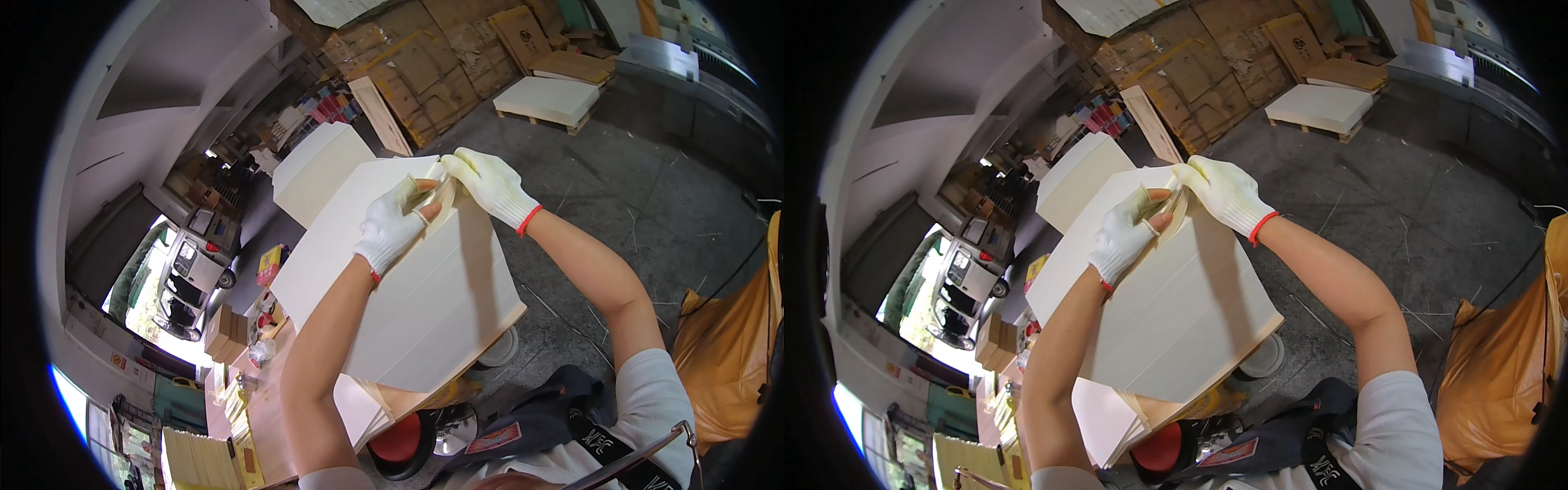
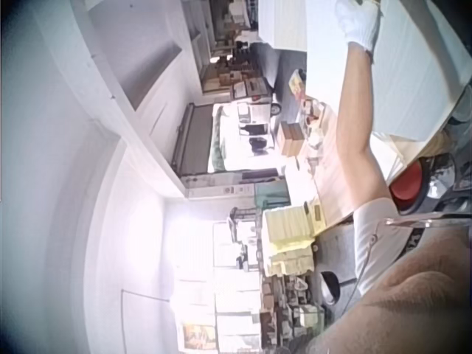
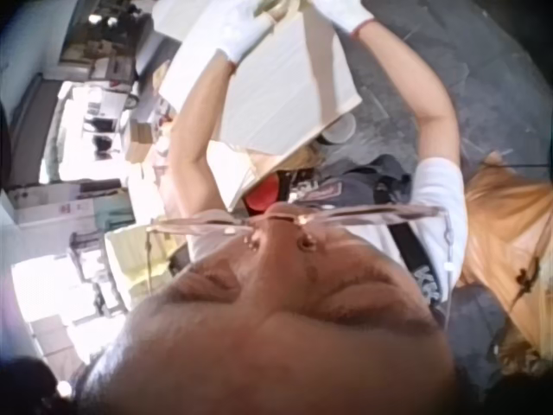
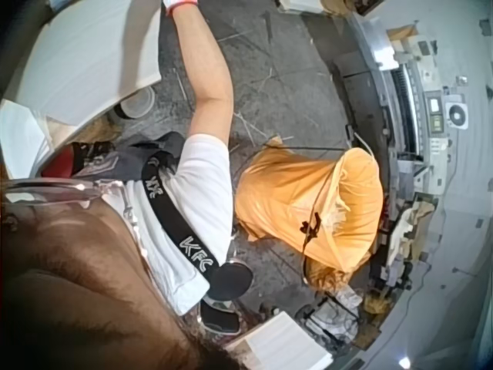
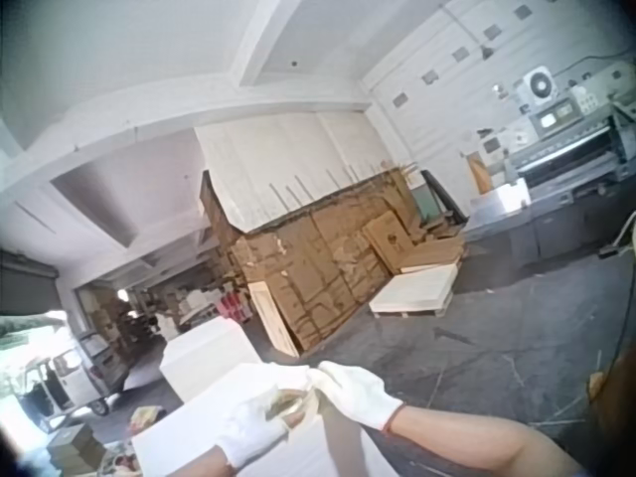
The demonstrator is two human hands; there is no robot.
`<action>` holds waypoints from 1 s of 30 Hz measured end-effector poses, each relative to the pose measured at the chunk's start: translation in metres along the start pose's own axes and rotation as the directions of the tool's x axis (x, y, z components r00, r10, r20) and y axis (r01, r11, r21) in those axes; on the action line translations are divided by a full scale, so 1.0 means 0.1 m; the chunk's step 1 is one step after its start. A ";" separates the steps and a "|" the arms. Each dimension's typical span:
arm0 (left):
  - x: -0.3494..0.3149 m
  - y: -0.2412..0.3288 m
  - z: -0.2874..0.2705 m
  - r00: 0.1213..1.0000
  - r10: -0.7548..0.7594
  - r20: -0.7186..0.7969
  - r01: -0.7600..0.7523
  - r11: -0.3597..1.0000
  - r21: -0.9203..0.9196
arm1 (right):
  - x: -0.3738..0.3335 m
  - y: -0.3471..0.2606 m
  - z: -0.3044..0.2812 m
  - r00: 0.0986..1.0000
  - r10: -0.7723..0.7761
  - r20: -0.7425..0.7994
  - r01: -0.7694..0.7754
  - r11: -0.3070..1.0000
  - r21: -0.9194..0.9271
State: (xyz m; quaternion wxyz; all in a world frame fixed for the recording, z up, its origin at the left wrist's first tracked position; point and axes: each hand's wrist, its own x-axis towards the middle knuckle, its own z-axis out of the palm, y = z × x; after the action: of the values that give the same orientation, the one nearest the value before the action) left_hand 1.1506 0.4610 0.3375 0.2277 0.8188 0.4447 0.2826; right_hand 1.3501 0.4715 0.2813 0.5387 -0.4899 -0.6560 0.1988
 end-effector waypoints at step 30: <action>-0.03 0.10 0.02 0.999 0.008 0.038 -0.018 0.959 0.284 | 0.00 0.01 0.02 0.999 0.051 0.008 -0.051 0.998 -0.023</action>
State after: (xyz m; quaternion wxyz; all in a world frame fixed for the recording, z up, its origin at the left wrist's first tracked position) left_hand 1.1567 0.4528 0.3416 0.1137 0.8509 0.4712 0.2023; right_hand 1.3484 0.4727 0.2803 0.5248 -0.5119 -0.6478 0.2071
